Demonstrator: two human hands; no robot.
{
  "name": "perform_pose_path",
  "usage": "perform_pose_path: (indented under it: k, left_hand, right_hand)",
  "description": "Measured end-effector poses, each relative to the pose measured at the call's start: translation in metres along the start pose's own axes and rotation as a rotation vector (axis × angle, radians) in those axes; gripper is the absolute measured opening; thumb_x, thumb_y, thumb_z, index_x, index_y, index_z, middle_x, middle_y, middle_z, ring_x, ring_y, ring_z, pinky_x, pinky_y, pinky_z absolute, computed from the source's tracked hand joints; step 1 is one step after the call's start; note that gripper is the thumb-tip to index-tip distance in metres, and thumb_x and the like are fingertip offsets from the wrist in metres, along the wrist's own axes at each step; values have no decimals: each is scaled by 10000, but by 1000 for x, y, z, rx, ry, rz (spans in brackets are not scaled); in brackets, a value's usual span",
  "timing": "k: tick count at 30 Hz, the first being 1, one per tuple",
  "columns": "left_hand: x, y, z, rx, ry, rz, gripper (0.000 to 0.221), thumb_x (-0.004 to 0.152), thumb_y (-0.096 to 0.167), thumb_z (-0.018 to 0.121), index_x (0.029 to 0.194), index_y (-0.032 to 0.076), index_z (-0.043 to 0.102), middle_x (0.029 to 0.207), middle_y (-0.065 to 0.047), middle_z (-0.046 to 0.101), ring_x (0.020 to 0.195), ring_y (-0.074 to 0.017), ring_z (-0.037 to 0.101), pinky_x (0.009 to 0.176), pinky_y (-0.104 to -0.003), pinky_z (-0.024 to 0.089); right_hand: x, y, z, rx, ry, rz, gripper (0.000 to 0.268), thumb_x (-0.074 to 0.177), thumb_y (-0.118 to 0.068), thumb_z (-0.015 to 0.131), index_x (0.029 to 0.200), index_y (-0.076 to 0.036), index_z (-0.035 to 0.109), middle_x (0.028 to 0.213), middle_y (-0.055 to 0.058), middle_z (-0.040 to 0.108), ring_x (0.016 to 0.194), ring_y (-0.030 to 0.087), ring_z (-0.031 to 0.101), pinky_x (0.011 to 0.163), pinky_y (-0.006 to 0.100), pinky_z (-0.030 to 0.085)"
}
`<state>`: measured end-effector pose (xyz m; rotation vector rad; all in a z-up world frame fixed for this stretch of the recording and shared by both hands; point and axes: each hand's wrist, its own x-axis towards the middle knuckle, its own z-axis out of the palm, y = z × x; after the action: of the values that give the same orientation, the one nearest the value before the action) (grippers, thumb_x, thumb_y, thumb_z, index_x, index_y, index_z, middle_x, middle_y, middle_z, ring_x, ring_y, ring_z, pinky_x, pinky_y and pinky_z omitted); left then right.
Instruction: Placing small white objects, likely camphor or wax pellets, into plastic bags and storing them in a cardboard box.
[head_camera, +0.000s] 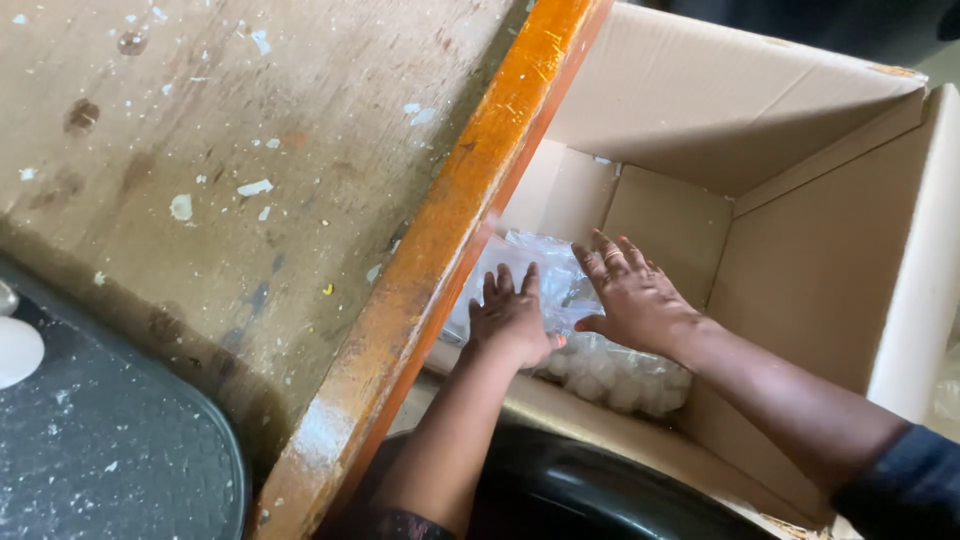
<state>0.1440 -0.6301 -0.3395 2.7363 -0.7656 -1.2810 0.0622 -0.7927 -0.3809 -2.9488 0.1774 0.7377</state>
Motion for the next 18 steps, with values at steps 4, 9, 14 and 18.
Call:
perform_pose_path:
  k: [4, 9, 14, 18]
  left_hand:
    - [-57, 26, -8, -87, 138, 141, 1087, 843, 419, 822, 1623, 174, 107, 1679, -203, 57, 1542, -395, 156, 1195, -571, 238]
    - [-148, 49, -20, -414, 568, 440, 833, 818, 138, 750, 1518, 6, 318, 1567, -362, 268, 1381, -518, 374, 1063, -556, 395]
    - [-246, 19, -63, -499, 771, 444, 521, 937, 67, 593, 1420, -39, 429, 1484, -333, 434, 1223, -478, 586, 941, -498, 536]
    - [-330, -16, -85, -390, 920, 472, 328, 973, 115, 557, 1263, -32, 516, 1265, -262, 593, 1138, -419, 656, 934, -513, 527]
  right_hand:
    - [-61, -7, -102, 161, -55, -132, 943, 853, -518, 693, 1576, -171, 197, 1529, 178, 417, 1354, 334, 487, 1133, 453, 426]
    - [-125, -46, -197, 143, -255, 54, 934, 854, -555, 703, 1650, -364, 254, 1423, 20, 603, 847, 193, 732, 898, 393, 623]
    - [-166, -100, -248, -261, 13, -74, 939, 816, -504, 721, 1621, -284, 292, 1096, 61, 785, 738, 184, 771, 777, 316, 627]
    - [-191, -135, -270, 45, 508, -520, 808, 661, -384, 839, 1380, -145, 560, 984, 74, 792, 854, 230, 788, 635, 398, 601]
